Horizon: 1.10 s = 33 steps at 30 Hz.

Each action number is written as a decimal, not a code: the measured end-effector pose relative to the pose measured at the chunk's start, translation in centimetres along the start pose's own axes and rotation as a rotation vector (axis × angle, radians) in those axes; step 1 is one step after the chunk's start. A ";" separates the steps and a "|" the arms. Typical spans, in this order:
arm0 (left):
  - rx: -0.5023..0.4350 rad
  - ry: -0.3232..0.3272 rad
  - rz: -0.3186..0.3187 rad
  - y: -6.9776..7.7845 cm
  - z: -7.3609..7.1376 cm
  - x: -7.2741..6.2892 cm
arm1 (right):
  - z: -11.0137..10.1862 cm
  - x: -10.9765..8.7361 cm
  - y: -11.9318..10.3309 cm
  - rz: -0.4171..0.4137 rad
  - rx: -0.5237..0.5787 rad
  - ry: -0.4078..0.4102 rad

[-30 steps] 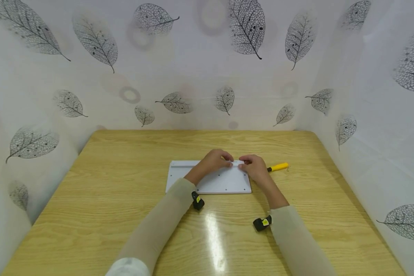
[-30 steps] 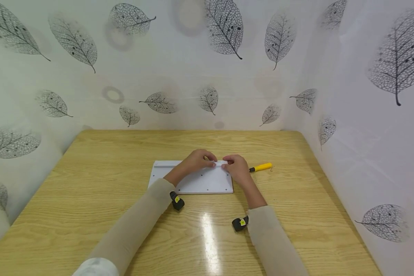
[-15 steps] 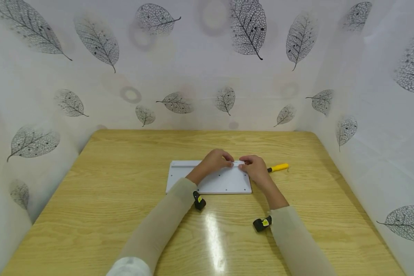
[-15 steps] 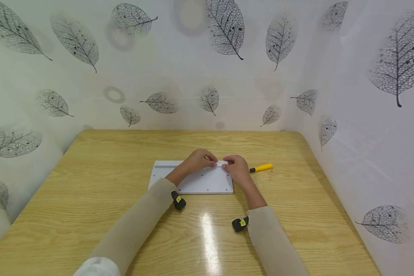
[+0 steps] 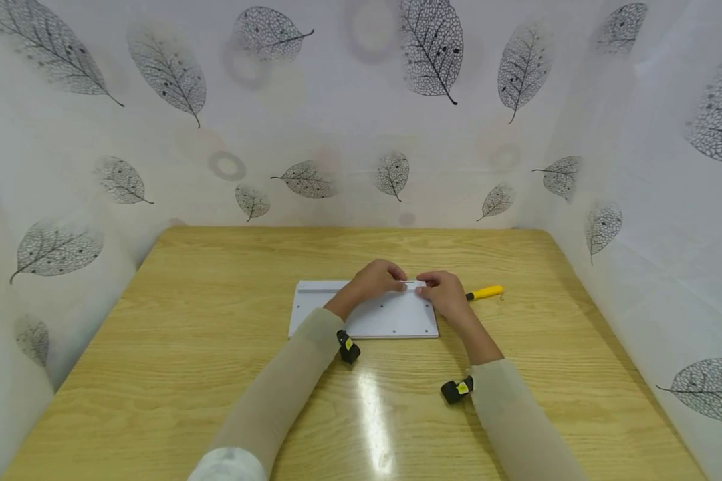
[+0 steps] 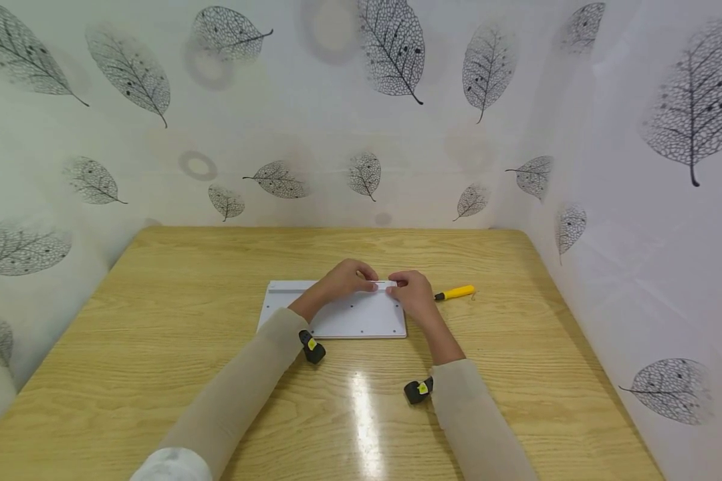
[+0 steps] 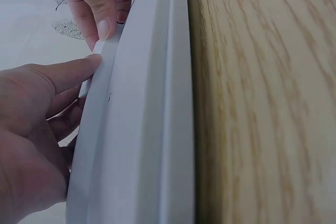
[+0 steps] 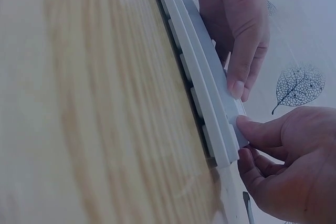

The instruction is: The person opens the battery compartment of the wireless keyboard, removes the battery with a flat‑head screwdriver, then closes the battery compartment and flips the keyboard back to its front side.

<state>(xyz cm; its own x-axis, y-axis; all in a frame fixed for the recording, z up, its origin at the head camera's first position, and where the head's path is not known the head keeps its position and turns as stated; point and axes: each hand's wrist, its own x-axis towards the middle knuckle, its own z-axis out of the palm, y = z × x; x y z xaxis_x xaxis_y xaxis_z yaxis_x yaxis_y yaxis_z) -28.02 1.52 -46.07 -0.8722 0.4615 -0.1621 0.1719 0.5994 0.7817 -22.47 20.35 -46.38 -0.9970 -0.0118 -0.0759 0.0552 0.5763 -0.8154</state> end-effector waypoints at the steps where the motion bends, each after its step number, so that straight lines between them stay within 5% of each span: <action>1: 0.002 0.000 0.000 0.0 0.0 0.0 | 0.0 0.0 0.0 0.000 0.001 -0.001; 15: -0.081 -0.048 0.086 -0.3 -0.8 -0.3 | 0.0 0.0 -0.2 0.029 0.014 -0.005; 33: -0.087 0.003 0.101 -1.0 -1.5 -0.2 | 0.0 0.0 -0.3 0.047 0.016 -0.008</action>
<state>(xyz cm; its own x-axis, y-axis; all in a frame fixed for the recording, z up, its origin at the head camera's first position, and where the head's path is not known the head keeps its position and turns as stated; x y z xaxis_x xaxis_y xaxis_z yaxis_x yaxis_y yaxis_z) -28.68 -0.14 -45.89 -0.8539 0.5146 -0.0777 0.2190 0.4907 0.8434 -22.50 20.16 -46.10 -0.9929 0.0087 -0.1188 0.1030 0.5635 -0.8197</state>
